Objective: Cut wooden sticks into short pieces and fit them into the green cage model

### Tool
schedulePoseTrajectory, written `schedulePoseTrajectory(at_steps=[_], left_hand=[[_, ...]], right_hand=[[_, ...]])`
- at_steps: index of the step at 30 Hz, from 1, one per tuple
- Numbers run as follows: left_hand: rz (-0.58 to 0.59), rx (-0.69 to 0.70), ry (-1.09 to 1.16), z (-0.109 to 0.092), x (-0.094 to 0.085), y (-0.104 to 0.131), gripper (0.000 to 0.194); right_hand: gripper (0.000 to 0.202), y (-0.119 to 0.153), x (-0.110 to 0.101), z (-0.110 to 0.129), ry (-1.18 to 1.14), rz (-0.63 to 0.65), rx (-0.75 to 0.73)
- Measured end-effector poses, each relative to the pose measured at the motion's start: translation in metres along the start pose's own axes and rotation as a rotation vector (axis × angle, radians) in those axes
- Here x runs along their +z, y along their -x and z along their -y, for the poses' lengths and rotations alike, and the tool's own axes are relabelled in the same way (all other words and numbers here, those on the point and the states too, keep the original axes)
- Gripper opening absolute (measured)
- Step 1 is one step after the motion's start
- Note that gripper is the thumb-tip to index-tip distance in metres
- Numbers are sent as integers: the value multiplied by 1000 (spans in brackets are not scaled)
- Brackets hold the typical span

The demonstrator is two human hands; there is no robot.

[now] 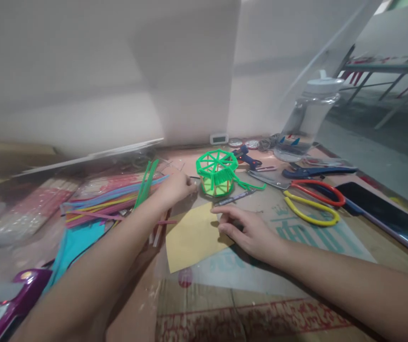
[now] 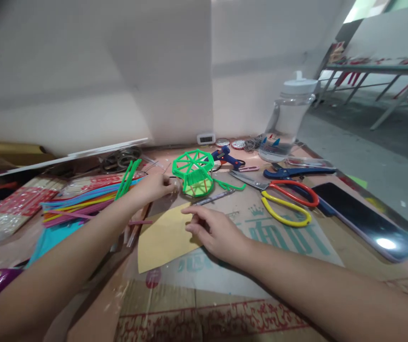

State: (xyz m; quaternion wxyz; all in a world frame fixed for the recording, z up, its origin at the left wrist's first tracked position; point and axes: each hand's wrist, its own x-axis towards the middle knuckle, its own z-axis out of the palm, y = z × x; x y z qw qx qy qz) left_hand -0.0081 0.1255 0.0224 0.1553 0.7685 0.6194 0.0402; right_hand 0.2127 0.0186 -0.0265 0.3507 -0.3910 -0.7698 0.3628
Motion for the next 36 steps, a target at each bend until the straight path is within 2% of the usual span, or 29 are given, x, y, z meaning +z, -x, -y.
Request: schedulePoseTrajectory(at_steps=[3, 5, 7, 10, 13, 18, 22, 24, 27, 30, 36], left_hand=[[-25, -25, -79, -10, 7, -15, 34], [-56, -37, -121, -14, 8, -16, 35], [-106, -33, -148, -15, 4, -9, 35], [-176, -30, -170, -7, -10, 16, 30], [-203, -85, -172, 14, -28, 51, 25], [-227, -197, -188, 69, -51, 106, 23], [-227, -307, -208, 111, -56, 140, 28], [-166, -362, -220, 125, -52, 150, 25], [-23, -408, -238, 135, -40, 151, 20], [60, -422, -253, 135, -27, 141, 30], [100, -387, -273, 131, -14, 128, 36]], right_hand=[[30, 2, 0, 0, 35, 15, -18], [30, 3, -1, -1, 34, 27, -23], [30, 4, -2, -1, 20, 41, -30], [31, 3, -3, -1, 17, 65, -16], [31, 2, -4, -1, 44, 50, -8], [29, 4, -2, -2, 210, -93, -13], [33, 7, -1, -4, 336, -136, -57], [35, 7, 0, -5, 370, -144, -91], [37, 6, 1, -5, 391, -144, -136], [35, 3, 1, -5, 402, -141, -144], [35, 2, -2, -4, 395, -121, -135]])
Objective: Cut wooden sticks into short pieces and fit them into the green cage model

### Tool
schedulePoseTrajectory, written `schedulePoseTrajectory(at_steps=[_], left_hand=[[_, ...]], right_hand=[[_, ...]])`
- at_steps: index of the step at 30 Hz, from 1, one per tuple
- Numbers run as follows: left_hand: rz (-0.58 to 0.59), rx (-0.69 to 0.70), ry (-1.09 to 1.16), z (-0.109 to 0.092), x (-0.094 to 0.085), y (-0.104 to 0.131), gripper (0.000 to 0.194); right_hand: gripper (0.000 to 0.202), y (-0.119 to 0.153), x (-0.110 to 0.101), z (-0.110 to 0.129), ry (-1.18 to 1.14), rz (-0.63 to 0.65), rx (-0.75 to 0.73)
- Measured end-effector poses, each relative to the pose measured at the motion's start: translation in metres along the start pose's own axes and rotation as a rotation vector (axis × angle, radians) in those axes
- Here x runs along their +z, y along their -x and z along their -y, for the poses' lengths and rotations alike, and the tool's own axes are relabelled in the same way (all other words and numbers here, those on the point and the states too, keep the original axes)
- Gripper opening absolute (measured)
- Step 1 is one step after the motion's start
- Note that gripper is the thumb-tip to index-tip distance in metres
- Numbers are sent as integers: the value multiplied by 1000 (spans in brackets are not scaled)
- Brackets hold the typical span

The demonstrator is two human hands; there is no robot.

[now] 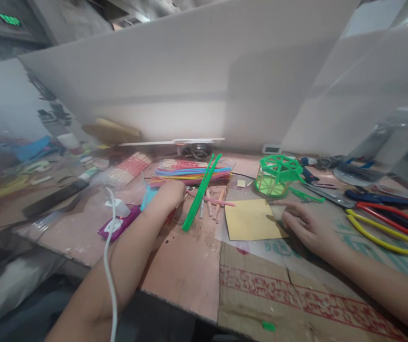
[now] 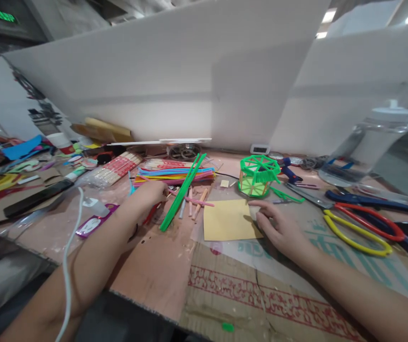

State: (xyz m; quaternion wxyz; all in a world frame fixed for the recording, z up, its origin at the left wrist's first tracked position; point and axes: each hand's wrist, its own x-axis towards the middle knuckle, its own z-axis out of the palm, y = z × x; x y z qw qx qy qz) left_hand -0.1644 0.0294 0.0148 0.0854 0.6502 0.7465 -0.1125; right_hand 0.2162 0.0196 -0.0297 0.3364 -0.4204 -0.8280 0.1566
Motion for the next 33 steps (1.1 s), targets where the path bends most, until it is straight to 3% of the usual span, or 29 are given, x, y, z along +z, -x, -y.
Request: schedulePoseTrajectory(at_steps=[7, 13, 16, 18, 21, 24, 28, 31, 33], left_hand=[[68, -39, -28, -9, -2, 1, 35], [90, -37, 25, 3, -27, 30, 22], [119, 54, 154, 13, -46, 53, 25], [51, 181, 304, 7, -54, 65, 26], [-17, 478, 835, -31, -54, 73, 25], [272, 658, 1213, -89, -47, 74, 26], [569, 793, 1389, -155, -48, 76, 27], [641, 804, 1447, -186, -53, 77, 26], [639, 773, 1458, -200, -54, 78, 24]], right_hand=[[36, -1, -1, -1, 14, 57, -12], [35, -2, 1, 1, 19, 61, -50], [34, -2, 0, 4, -15, 52, -21], [33, -4, -5, 9, -70, 15, 12], [32, -9, -21, 24, -208, -35, 94], [32, -16, -44, 40, -477, -43, 135], [41, -23, -67, 47, -852, -45, 62], [18, -24, -77, 42, -966, -36, 57], [21, -23, -83, 39, -1033, -25, 79]])
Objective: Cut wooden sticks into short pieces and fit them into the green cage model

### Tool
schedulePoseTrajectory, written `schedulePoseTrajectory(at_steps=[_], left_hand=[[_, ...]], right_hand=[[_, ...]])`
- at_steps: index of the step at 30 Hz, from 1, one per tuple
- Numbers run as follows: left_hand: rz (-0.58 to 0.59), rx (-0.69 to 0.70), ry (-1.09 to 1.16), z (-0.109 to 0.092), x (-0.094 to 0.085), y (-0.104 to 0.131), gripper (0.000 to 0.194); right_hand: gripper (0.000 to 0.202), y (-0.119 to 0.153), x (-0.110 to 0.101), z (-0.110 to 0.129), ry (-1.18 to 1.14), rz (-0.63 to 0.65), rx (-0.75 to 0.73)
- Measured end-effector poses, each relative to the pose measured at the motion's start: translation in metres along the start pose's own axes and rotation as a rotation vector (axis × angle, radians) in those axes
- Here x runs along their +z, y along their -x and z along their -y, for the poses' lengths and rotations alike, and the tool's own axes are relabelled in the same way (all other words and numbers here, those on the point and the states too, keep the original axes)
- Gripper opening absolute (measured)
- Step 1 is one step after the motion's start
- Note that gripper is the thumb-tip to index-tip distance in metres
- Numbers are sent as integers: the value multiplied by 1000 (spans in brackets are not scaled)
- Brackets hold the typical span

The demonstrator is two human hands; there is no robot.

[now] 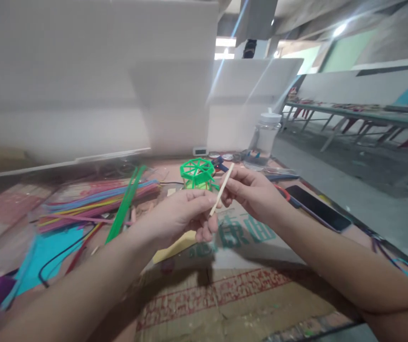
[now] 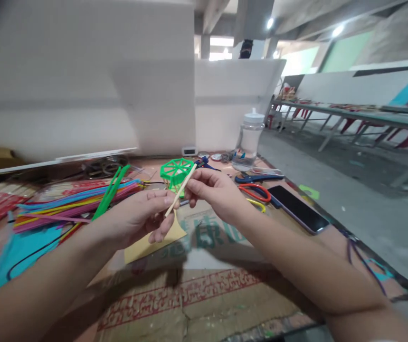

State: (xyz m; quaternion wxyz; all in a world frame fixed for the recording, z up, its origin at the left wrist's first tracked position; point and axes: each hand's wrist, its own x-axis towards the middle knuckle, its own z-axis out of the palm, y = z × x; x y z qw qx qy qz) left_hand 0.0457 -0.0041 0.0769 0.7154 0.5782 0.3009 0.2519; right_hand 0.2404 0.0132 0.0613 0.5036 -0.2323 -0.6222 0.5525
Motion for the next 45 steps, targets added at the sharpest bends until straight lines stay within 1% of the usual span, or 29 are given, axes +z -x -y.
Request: schedulePoseTrajectory(at_steps=[2, 4, 5, 6, 8, 9, 10, 11, 12, 13, 14, 15, 17, 18, 20, 23, 26, 28, 29, 32, 33, 34, 36, 39, 40, 42, 43, 45], left_hand=[[-50, -14, -18, 0, 7, -7, 24], [-75, -10, -67, 1, 10, -9, 28], [-76, -4, -126, 1, 8, -8, 31], [-85, 8, -231, 1, 5, -6, 33], [-160, 28, -596, 5, -8, -1, 35], [-232, 34, -847, 8, -17, 3, 34], [-305, 13, -1103, 14, -27, 6, 31], [-339, -36, -1287, 22, -38, 9, 28], [-342, -76, -1395, 31, -47, 12, 41], [-316, -119, -1447, 41, -55, 13, 55], [-272, -161, -1446, 52, -61, 14, 62], [-225, -157, -1431, 61, -65, 15, 62], [-158, -96, -1373, 74, -66, 13, 57], [-131, -61, -1343, 78, -65, 12, 53], [-96, -22, -1298, 80, -62, 10, 47], [-83, -21, -1289, 79, -61, 9, 44], [-83, -4, -1309, 83, -65, 10, 51], [-78, 21, -1312, 87, -67, 10, 57], [-79, 30, -1318, 89, -68, 10, 60], [-80, 34, -1336, 93, -69, 9, 62], [-81, 35, -1333, 94, -69, 8, 62], [-79, 39, -1324, 94, -70, 8, 62], [-80, 32, -1315, 94, -70, 8, 62], [-87, -4, -1333, 94, -69, 8, 60], [-85, -5, -1332, 93, -69, 8, 59], [-82, 15, -1318, 93, -69, 8, 59], [-83, 21, -1311, 93, -68, 8, 59], [-90, 15, -1305, 93, -68, 7, 61]], right_hand=[[27, 1, -4, 2, -67, 9, 39], [32, 2, -5, 4, -80, 34, 73], [32, 2, -5, 4, -65, 48, 85], [31, 3, -4, 3, -38, 61, 89], [27, 4, -1, -1, 80, 74, 69], [24, 5, 0, -5, 183, 82, 51], [20, 5, 2, -10, 316, 95, 34], [15, 6, 4, -16, 464, 117, 20], [12, 7, 6, -23, 605, 142, 14], [10, 7, 7, -31, 721, 167, 19], [9, 8, 8, -39, 801, 189, 31], [9, 8, 9, -47, 846, 209, 49], [9, 10, 12, -60, 875, 244, 71], [9, 12, 13, -65, 880, 271, 73], [10, 15, 17, -73, 895, 343, 65], [12, 20, 23, -78, 940, 419, 48], [13, 21, 27, -78, 947, 496, 54], [12, 19, 25, -79, 971, 549, 56], [11, 17, 23, -79, 1016, 545, 53], [12, 12, 17, -80, 1168, 437, 52], [13, 11, 16, -80, 1159, 442, 55], [13, 10, 15, -80, 1119, 508, 55], [12, 10, 15, -80, 1085, 578, 58], [11, 10, 16, -79, 1173, 484, 69], [11, 10, 16, -78, 1154, 500, 59], [13, 11, 17, -77, 1077, 581, 41], [13, 11, 18, -77, 1071, 576, 45], [11, 11, 18, -77, 1109, 524, 70]])
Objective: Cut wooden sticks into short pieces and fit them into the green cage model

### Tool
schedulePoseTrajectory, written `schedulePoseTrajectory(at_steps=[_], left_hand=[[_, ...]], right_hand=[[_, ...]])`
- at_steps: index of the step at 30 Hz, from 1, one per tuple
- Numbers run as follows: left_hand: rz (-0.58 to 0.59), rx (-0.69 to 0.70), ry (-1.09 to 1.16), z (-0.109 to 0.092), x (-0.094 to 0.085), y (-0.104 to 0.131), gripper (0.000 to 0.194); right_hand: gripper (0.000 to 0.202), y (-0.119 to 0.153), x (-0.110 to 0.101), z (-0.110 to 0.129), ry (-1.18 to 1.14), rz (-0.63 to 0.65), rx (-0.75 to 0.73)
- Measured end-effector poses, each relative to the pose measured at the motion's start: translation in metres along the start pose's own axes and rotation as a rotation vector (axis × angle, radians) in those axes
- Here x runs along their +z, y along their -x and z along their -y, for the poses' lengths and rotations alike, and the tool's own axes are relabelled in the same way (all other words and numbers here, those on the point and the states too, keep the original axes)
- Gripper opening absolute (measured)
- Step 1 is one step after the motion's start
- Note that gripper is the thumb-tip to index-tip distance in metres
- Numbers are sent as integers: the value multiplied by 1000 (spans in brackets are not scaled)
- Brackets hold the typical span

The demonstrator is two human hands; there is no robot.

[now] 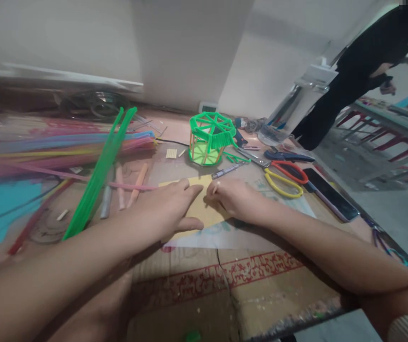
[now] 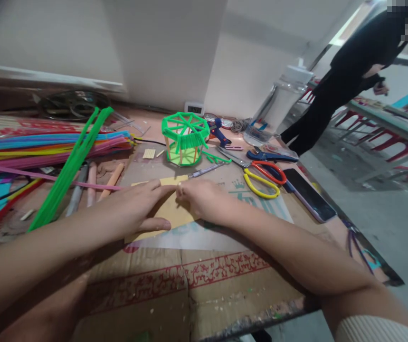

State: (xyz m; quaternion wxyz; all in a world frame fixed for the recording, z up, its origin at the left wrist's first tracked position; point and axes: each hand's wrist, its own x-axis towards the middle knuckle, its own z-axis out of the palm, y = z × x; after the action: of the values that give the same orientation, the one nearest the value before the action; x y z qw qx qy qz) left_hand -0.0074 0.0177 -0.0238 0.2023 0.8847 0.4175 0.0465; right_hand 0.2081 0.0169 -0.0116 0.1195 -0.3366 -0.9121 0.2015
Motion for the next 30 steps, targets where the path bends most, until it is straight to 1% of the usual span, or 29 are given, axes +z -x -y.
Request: schedulePoseTrajectory(at_steps=[1, 4, 7, 10, 13, 14, 16, 17, 20, 23, 26, 27, 28, 30], left_hand=[[0, -5, 1, 0, 0, 0, 60], [-12, 3, -1, 1, 1, 0, 58], [-17, 17, -14, 2, 3, 0, 56], [-15, 24, -29, 2, 3, 0, 55], [-3, 6, -36, 0, 2, 0, 54], [1, 0, -33, -1, 1, 0, 53], [3, -5, -30, -2, 0, 0, 51], [2, -7, -34, -2, 0, 0, 50], [9, -10, -48, -4, -1, 0, 51], [25, -12, -44, -6, -2, 0, 52], [36, -16, -58, -8, -5, 1, 53], [34, -10, -60, -9, -6, 1, 53], [29, 1, -62, -10, -7, 1, 51], [27, 9, -71, -11, -8, 2, 49]], right_hand=[[10, 0, 0, 0, 11, -4, 10], [12, -1, 1, -2, -38, 42, -59], [12, -1, 1, -3, -1, -37, 12], [13, -1, 2, -2, -62, 25, -43], [9, -2, 2, -1, -25, -30, 22], [10, -2, 2, -1, -20, -36, 14], [12, -2, 2, 0, -44, 12, -39], [13, -2, 2, 0, -42, 15, -36], [10, -2, 2, 1, -6, -34, 11], [13, -2, 3, 1, -67, 35, -89], [11, -3, 3, 0, 1, -27, 18], [11, -4, 3, 0, -1, -32, 17], [14, -4, 3, 1, -32, 10, -26], [16, -4, 2, 1, -65, 39, -58]])
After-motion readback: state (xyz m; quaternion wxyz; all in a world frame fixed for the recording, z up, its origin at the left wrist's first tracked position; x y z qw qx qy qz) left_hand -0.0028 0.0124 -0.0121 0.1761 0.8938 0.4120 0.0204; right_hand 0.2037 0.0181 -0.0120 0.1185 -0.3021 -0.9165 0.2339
